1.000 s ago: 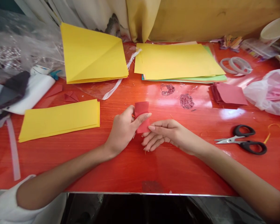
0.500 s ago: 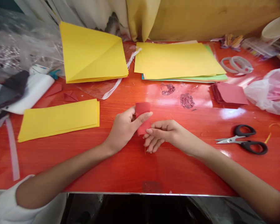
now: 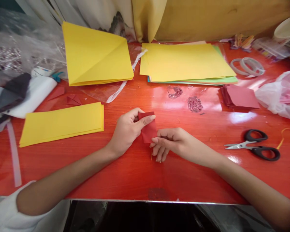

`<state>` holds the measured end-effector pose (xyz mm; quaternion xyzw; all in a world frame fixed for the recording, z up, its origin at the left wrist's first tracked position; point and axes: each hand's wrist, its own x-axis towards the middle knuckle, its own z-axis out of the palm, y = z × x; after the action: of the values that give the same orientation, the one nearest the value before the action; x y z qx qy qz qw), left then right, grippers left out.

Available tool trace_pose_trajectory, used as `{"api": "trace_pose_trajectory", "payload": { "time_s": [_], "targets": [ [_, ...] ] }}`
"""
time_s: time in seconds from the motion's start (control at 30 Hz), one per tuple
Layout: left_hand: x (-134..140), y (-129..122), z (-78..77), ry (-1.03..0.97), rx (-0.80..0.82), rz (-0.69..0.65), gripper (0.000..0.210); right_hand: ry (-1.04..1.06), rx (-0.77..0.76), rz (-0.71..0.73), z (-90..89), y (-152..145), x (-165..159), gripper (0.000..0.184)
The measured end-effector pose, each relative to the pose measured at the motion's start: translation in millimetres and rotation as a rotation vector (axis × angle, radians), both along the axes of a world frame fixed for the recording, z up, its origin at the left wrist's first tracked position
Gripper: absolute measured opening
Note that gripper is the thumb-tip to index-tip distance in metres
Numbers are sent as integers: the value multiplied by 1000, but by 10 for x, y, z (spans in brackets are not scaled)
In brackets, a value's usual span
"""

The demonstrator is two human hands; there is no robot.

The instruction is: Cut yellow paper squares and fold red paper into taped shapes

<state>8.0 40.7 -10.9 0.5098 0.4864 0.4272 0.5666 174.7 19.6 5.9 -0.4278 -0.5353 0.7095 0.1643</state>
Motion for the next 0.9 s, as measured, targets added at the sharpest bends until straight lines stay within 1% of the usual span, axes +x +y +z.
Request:
{"api": "trace_pose_trajectory", "payload": {
  "time_s": [0.2, 0.3, 0.5, 0.63, 0.7, 0.73, 0.83, 0.9],
  "targets": [
    [9, -5, 15, 51, -54, 25, 32, -11, 5, 13, 9, -10, 5, 22],
    [5, -8, 18, 62, -50, 22, 32, -2, 0, 11, 7, -7, 11, 22],
    [-21, 8, 3, -15, -4, 8, 26, 23, -45, -37, 3, 19, 29, 22],
    [-33, -14, 21, 65, 14, -25, 29, -17, -44, 36, 25, 25, 39, 23],
    [-33, -36, 39, 125, 37, -57, 29, -36, -25, 47, 37, 28, 39, 23],
    [-32, -47, 47, 156, 51, -72, 29, -43, -4, 29, 41, 30, 36, 23],
    [-26, -66, 62, 235, 104, -107, 26, -50, 79, -88, 38, 35, 28, 26],
    [-20, -65, 62, 248, 131, -131, 23, -39, 116, -146, 29, 36, 31, 30]
  ]
}}
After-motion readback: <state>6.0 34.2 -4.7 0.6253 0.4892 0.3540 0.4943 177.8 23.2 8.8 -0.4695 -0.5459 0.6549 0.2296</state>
